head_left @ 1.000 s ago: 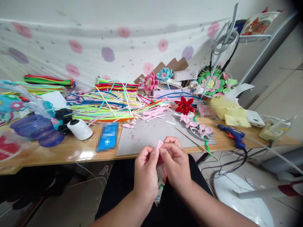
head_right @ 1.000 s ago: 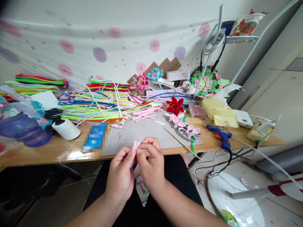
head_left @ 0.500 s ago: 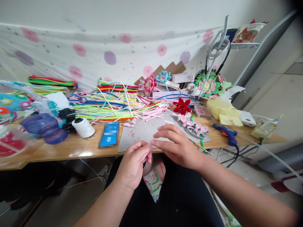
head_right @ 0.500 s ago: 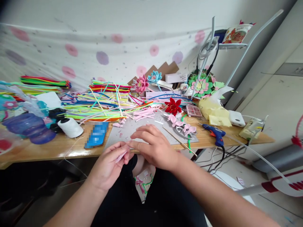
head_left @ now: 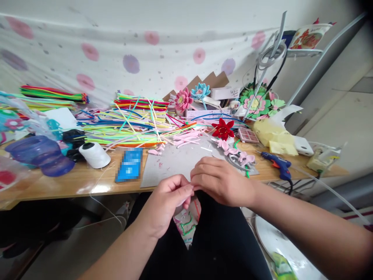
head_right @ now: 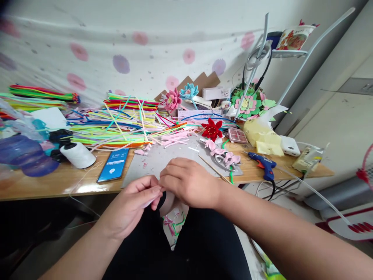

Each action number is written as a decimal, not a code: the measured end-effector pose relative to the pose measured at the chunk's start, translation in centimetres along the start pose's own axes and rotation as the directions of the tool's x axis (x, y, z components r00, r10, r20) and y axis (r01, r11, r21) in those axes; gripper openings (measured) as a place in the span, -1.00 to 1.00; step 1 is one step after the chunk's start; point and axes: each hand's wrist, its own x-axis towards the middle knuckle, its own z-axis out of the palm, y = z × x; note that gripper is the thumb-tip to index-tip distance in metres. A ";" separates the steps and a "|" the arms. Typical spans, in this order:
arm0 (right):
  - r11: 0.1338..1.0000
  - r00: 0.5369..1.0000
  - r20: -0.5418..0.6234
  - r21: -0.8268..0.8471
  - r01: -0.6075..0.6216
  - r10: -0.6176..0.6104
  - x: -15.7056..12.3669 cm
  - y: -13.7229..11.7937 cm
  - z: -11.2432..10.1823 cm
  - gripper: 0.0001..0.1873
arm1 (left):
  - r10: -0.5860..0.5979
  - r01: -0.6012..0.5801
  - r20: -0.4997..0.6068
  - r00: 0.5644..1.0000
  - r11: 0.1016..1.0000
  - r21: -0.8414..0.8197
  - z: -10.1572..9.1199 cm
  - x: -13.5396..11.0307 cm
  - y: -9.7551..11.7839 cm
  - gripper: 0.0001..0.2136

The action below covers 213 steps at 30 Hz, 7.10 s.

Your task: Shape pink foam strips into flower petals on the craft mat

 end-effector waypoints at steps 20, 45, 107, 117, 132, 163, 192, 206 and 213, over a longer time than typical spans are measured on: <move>0.223 0.200 -0.169 0.930 -0.293 0.965 0.1 -2.1 10.2 -0.84 | 0.220 -0.296 -0.286 0.933 0.920 -0.256 0.1 4.2 -3.0 -0.88; 0.243 0.473 0.065 0.792 -0.560 0.879 -0.4 -0.6 5.2 -0.74 | 0.162 -0.116 -0.048 0.986 0.854 0.507 0.0 1.1 -2.2 -0.75; 0.538 0.672 -0.030 0.626 -0.565 0.740 -2.4 1.4 7.3 -0.52 | 0.180 -0.101 -0.104 0.978 0.851 0.515 -1.4 1.8 -3.3 -0.70; 0.203 0.566 0.027 0.919 -0.338 0.824 -3.2 1.8 9.2 -0.46 | 0.132 -0.072 -0.132 0.982 0.921 0.384 -1.1 1.8 -4.0 -0.69; -0.094 0.393 0.208 0.953 -0.289 0.896 -3.1 0.5 9.0 -0.56 | -0.008 0.008 -0.036 0.999 1.000 0.019 1.5 3.8 -4.3 -0.79; 0.886 0.592 -0.666 0.266 -0.379 0.453 -8.2 4.0 13.3 -0.46 | -0.129 0.140 -0.079 0.988 0.978 0.157 5.4 23.9 -3.0 -0.81; -0.337 0.088 0.326 0.889 0.310 0.941 -3.3 5.9 6.1 -0.64 | 0.314 -0.331 0.165 0.935 0.604 0.724 2.3 13.1 -1.1 -0.77; -0.058 0.157 0.078 0.990 -0.130 0.985 -2.9 6.8 5.5 -0.64 | 0.242 -0.343 0.244 0.939 0.719 0.605 0.2 12.0 -0.4 -0.77; 0.173 0.195 -0.097 0.889 -0.424 0.976 -3.5 7.7 5.2 -0.68 | 0.121 -0.145 0.080 0.989 0.866 0.478 1.3 12.6 -0.5 -0.78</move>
